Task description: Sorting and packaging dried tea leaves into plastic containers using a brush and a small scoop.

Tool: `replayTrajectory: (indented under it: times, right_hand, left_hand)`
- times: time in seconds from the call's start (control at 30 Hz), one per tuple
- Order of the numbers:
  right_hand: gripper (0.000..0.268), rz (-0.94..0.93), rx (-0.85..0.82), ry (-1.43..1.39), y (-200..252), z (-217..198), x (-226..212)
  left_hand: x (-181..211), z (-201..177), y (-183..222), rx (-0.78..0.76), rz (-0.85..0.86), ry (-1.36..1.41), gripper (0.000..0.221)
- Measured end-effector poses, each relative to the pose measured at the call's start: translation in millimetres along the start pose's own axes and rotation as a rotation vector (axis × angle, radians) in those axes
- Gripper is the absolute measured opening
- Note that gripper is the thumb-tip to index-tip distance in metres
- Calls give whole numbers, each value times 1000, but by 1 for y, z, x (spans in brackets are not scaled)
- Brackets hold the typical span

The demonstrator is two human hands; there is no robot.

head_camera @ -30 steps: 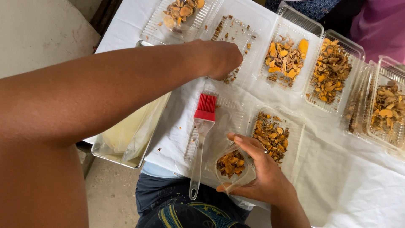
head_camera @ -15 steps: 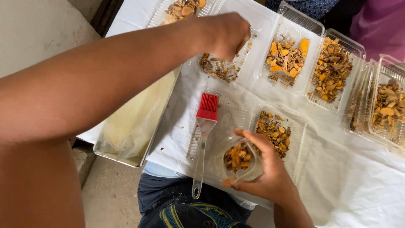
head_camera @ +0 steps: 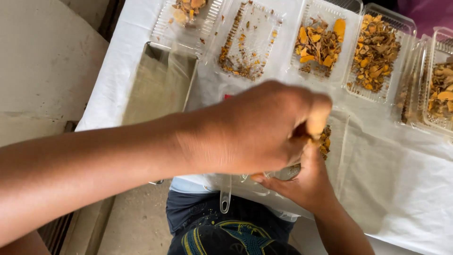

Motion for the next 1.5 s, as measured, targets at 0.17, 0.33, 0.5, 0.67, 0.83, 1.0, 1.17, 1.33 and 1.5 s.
replayTrajectory:
  times: [0.17, 0.33, 0.5, 0.67, 0.83, 1.0, 1.17, 1.33, 1.5]
  right_hand:
    - [109, -24, -54, -163, 13, 7, 7]
    - [109, -74, -46, -170, 22, 12, 16]
    - [109, -123, -38, -174, 26, 16, 23]
    - [109, -188, -25, -178, 25, 16, 26]
    - [104, -357, -89, -195, 8, 10, 4]
    - [104, -406, -148, -183, 1, 11, 7]
    - [103, -434, -147, -157, 1, 7, 8]
    - [106, -421, -192, -119, 5, 6, 10]
    - [104, -426, -197, -118, 4, 6, 10]
  left_hand:
    - [1, 20, 9, -198, -176, -342, 37]
    - [-11, 33, 11, -194, -44, -502, 26]
    - [-10, 30, 25, -168, 86, -507, 42]
    - [10, 2, 25, -191, 3, -363, 25]
    - [-25, -56, -15, -24, -235, -934, 43]
    - [-123, -100, -83, -31, -272, -1479, 57]
    - [-166, -95, -104, -384, -349, -1636, 65]
    - [-183, -89, -102, -510, -464, -1603, 51]
    - [-198, -92, -103, -456, -393, -1530, 46]
Point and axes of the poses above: each hand's wrist, its own y-axis away from the middle knuckle, its own z-axis out of the palm, x = y × z, the point moved 2 cm from there along -y, towards the middle knuckle, and after that the axes turned 13 degrees about y, right-handed, at the moved point
